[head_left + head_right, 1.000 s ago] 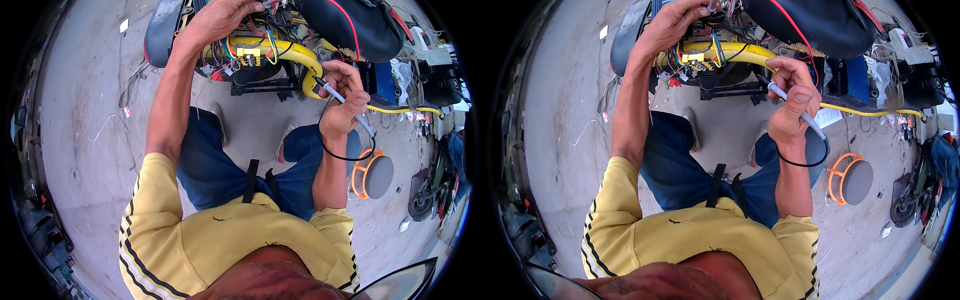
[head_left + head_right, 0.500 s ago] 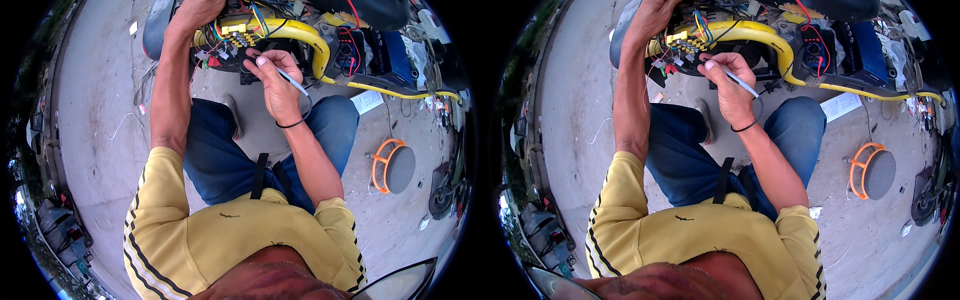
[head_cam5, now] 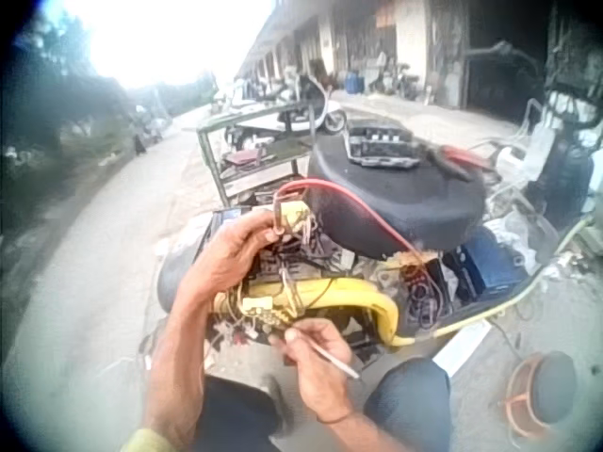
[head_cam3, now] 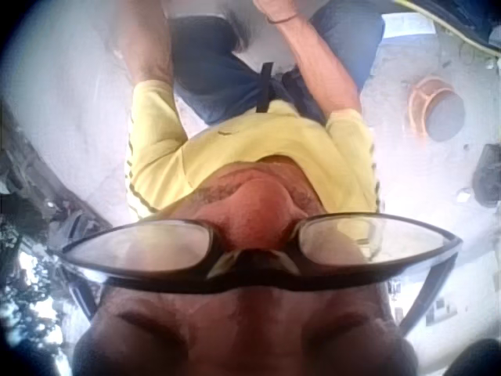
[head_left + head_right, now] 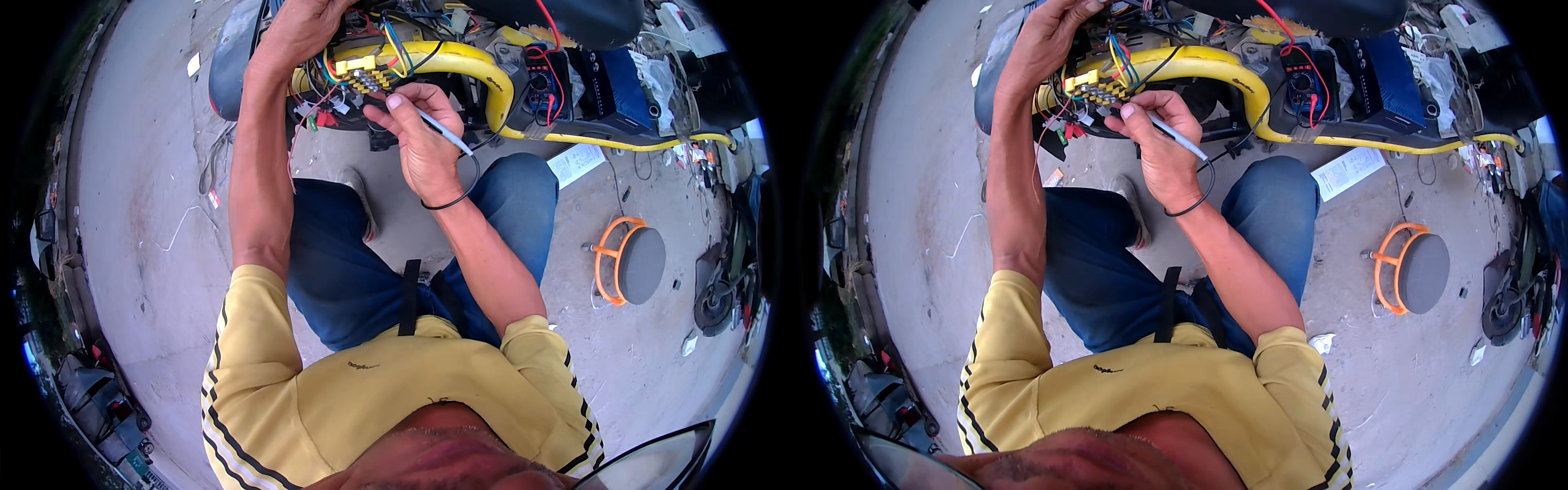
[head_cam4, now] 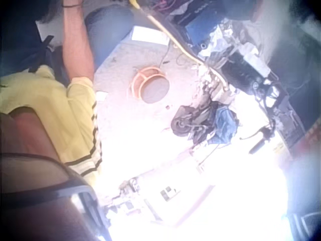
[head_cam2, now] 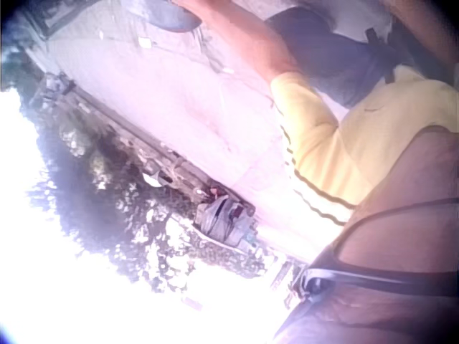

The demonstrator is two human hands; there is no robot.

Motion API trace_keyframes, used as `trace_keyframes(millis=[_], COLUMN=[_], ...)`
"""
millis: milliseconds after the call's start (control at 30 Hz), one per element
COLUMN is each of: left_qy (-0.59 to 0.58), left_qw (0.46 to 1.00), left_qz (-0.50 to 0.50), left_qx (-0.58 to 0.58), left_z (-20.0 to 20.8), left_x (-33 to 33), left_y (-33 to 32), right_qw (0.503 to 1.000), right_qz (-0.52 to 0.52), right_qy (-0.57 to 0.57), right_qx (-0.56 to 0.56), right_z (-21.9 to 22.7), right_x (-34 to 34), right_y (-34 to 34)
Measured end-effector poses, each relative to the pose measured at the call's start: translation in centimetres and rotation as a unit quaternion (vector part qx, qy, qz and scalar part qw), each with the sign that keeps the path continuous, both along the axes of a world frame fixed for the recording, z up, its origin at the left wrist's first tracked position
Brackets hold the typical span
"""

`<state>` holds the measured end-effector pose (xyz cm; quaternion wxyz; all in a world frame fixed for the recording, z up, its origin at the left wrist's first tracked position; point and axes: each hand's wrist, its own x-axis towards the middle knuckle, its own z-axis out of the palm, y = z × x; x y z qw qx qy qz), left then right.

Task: The person uses a test light to check continuity on various wires within a motorcycle's wiring harness. They probe multiple connection points and wire ends while holding the harness steady.

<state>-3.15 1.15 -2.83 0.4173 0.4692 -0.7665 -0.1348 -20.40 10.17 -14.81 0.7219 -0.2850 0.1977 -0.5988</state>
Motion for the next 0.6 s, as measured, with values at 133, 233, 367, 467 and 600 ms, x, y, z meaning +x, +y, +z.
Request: trace_keyframes(millis=[133,233,367,467,600], left_qy=[0.020,0.030,0.044,0.045,0.063], left_qw=[0.998,0.999,0.998,0.997,0.995], left_qz=[-0.028,-0.033,-0.025,-0.018,-0.014], left_qx=[0.061,0.029,0.041,0.058,0.073], left_z=[-1.6,-1.6,-1.6,-1.3,-1.3], left_x=[2.4,2.2,1.5,1.6,1.7], left_y=[-0.5,-0.6,-0.6,-0.4,-0.3], right_qw=[1.000,0.999,0.999,0.999,0.998], right_qz=[0.018,0.025,0.036,0.040,0.044], right_qy=[0.000,0.015,0.032,0.029,0.037], right_qx=[0.008,0.019,0.017,0.008,-0.002], right_z=[-0.4,0.2,0.2,0.1,-0.2], right_x=[0.3,-0.1,-0.7,-0.4,-0.3], right_y=[-0.2,-0.2,-0.4,-0.4,-0.6])
